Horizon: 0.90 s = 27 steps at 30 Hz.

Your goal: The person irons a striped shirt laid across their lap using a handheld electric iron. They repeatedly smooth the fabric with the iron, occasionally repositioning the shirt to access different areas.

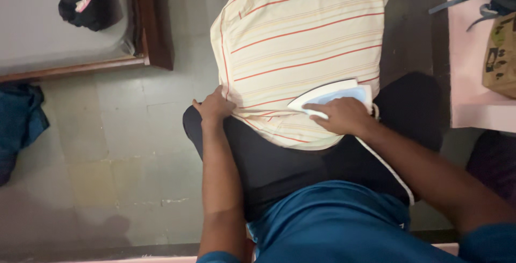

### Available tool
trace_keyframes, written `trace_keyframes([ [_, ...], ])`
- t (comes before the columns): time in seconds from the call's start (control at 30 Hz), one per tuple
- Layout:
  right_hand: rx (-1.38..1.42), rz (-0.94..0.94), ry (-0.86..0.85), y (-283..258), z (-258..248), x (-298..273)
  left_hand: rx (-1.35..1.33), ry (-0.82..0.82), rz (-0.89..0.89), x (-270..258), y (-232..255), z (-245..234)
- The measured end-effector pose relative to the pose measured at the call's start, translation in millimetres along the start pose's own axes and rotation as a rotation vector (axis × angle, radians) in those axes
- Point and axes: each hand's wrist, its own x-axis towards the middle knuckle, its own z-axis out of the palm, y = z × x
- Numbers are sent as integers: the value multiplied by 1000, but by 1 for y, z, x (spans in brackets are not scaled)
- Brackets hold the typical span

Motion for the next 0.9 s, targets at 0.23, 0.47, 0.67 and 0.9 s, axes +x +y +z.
trace_keyframes([
  [0.23, -2, -10, -121, -60, 5, 41, -5, 119, -39, 12, -6, 13],
  [0.47, 73, -20, -101, -94, 12, 69, 21, 113, -66, 13, -10, 17],
  [0.67, 76, 36, -24, -20, 1, 27, -31, 106, -57, 18, -19, 20],
  [0.9, 150, 239, 339, 26, -5, 3, -36, 24, -32, 32, -23, 14],
])
